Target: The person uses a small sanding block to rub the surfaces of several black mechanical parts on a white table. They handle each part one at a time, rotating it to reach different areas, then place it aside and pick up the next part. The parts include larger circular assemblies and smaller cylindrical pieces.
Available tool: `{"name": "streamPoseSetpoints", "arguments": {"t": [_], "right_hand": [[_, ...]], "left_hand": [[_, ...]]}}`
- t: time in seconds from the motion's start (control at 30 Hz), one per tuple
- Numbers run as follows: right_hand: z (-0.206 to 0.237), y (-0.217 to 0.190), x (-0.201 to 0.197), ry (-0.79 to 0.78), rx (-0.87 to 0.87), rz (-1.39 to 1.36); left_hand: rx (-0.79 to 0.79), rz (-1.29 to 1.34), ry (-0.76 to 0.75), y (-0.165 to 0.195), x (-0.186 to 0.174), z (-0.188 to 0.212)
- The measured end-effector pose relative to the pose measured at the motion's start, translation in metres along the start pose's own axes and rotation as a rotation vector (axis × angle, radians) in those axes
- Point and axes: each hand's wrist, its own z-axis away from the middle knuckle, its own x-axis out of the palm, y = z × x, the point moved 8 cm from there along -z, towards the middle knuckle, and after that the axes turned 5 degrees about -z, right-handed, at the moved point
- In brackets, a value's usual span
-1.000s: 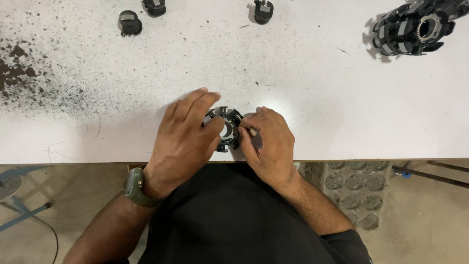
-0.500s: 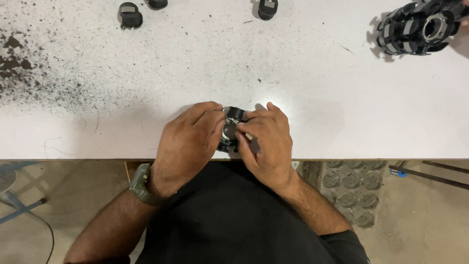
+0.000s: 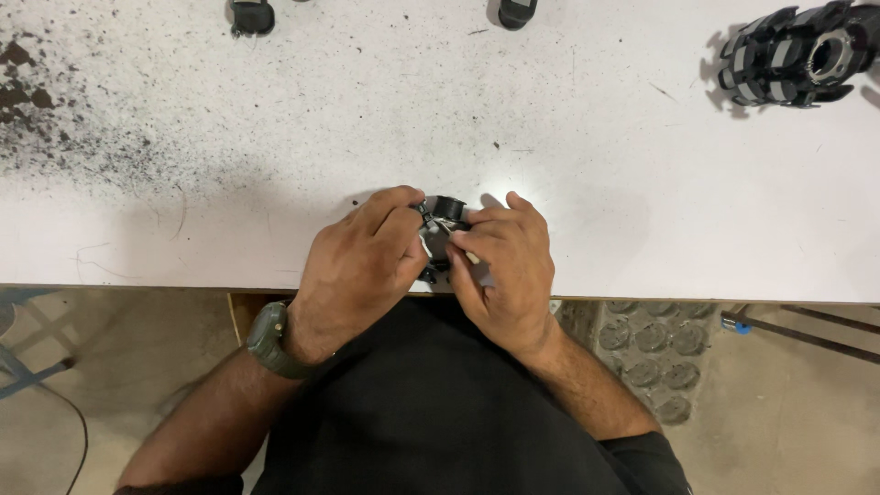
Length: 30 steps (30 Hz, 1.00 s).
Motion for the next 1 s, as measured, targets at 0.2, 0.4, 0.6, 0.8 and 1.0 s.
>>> {"name": "streamPoseSetpoints", "arguments": {"t": [0.2,0.4,0.6,0.8,1.0], "right_hand": [[-0.001,0.001,-0.004,0.039,0.046,0.039],[0.000,0.004,-0.003,0.040,0.088,0.023],[0.006,0.005,-0.007,0.073,0.053,-0.077],[0.010,0.003,-0.003,0.036,0.028,-0.026],[0.007,0.003,-0.002,0.040,0.057,-0.011]], "left_hand": [[0.131,0.027,0.058,0.014,-0.013,0.001],[0.216,-0.086,0.035,0.027,-0.012,-0.004],[0.052,0.041,-0.005,0.014,-0.006,-0.010],[-0.003,0.051,-0.011,0.009,-0.003,-0.006],[-0.004,0.060,-0.012,0.009,-0.003,-0.005]]}}
